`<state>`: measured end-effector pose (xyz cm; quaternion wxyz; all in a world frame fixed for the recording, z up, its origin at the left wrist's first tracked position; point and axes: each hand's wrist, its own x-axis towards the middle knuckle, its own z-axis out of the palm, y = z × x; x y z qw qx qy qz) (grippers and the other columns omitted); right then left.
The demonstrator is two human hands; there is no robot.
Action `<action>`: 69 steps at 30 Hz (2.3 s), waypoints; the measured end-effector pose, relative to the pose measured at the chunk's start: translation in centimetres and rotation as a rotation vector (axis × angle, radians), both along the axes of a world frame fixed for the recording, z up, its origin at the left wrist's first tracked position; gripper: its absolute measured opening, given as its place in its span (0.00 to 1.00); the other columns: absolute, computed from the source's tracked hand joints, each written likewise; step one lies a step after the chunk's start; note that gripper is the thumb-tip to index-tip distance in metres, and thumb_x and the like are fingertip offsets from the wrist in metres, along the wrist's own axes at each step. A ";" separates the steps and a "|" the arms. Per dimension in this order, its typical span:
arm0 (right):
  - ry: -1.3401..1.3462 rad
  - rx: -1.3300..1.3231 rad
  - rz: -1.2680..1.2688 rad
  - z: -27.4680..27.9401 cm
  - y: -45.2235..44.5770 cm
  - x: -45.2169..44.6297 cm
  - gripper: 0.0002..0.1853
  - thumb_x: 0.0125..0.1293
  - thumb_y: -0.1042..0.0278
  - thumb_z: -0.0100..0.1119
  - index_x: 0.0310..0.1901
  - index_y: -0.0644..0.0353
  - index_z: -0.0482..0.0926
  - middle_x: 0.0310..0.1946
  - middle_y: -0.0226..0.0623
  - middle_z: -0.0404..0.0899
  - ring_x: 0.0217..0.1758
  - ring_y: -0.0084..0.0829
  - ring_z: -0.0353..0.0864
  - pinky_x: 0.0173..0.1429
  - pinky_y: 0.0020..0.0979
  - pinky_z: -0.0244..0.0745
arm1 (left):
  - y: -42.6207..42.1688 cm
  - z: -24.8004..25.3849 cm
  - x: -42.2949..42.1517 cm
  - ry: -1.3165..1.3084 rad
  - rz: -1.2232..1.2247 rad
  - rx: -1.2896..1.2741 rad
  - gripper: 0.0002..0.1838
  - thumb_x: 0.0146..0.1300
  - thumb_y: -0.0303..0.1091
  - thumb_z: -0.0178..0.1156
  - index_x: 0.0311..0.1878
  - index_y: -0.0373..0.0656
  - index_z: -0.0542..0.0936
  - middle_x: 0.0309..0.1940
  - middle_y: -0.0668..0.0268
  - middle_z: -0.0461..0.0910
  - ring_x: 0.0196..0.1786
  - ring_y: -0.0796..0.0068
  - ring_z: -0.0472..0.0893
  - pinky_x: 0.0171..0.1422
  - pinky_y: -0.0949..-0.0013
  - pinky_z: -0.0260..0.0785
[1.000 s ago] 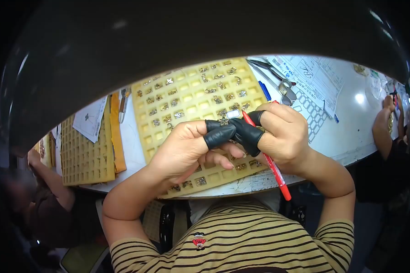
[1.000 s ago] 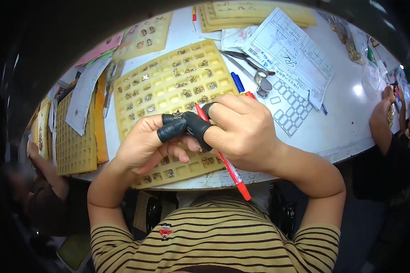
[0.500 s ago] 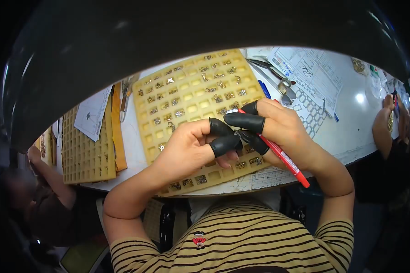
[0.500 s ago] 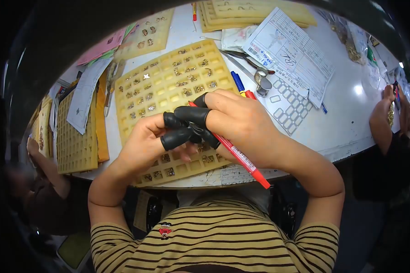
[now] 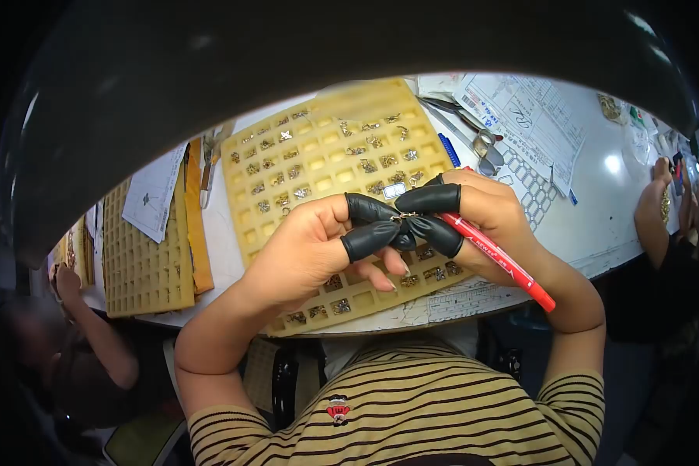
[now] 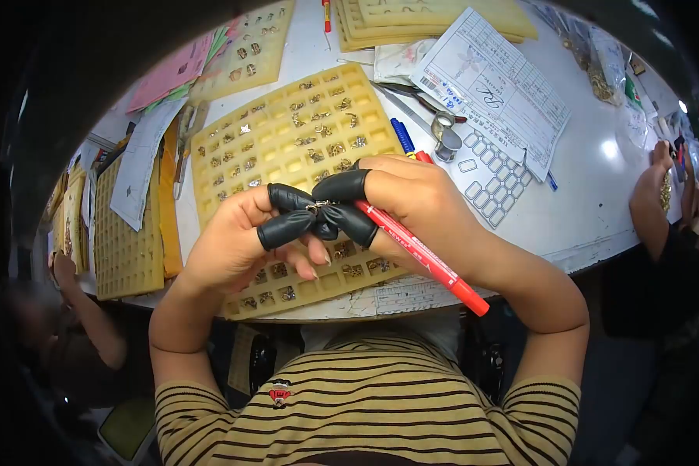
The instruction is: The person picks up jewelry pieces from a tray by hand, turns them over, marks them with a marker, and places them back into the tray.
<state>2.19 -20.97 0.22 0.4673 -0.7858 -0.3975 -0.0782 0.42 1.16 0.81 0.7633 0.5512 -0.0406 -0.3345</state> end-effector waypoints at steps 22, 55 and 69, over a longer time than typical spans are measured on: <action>0.003 0.033 -0.051 0.0 0.1 -0.1 0.11 0.52 0.79 0.66 0.39 0.64 0.81 0.28 0.41 0.80 0.30 0.37 0.81 0.34 0.31 0.76 | 0.2 0.3 0.1 0.088 -0.006 -0.073 0.11 0.69 0.30 0.53 0.45 0.30 0.75 0.34 0.53 0.81 0.33 0.69 0.84 0.37 0.75 0.79; -0.009 0.106 -0.244 0.5 0.2 -1.0 0.17 0.50 0.82 0.60 0.45 0.64 0.76 0.30 0.40 0.81 0.31 0.34 0.82 0.37 0.30 0.77 | 0.0 0.3 -0.1 0.085 0.013 -0.118 0.12 0.69 0.31 0.53 0.45 0.29 0.75 0.38 0.55 0.79 0.36 0.68 0.84 0.36 0.73 0.81; -0.258 0.117 -0.030 0.9 -0.1 -0.7 0.11 0.49 0.77 0.66 0.37 0.65 0.81 0.23 0.39 0.78 0.22 0.35 0.76 0.24 0.30 0.69 | -0.1 0.1 -0.1 0.075 0.035 -0.044 0.10 0.66 0.30 0.57 0.43 0.31 0.76 0.32 0.54 0.81 0.31 0.65 0.84 0.31 0.70 0.80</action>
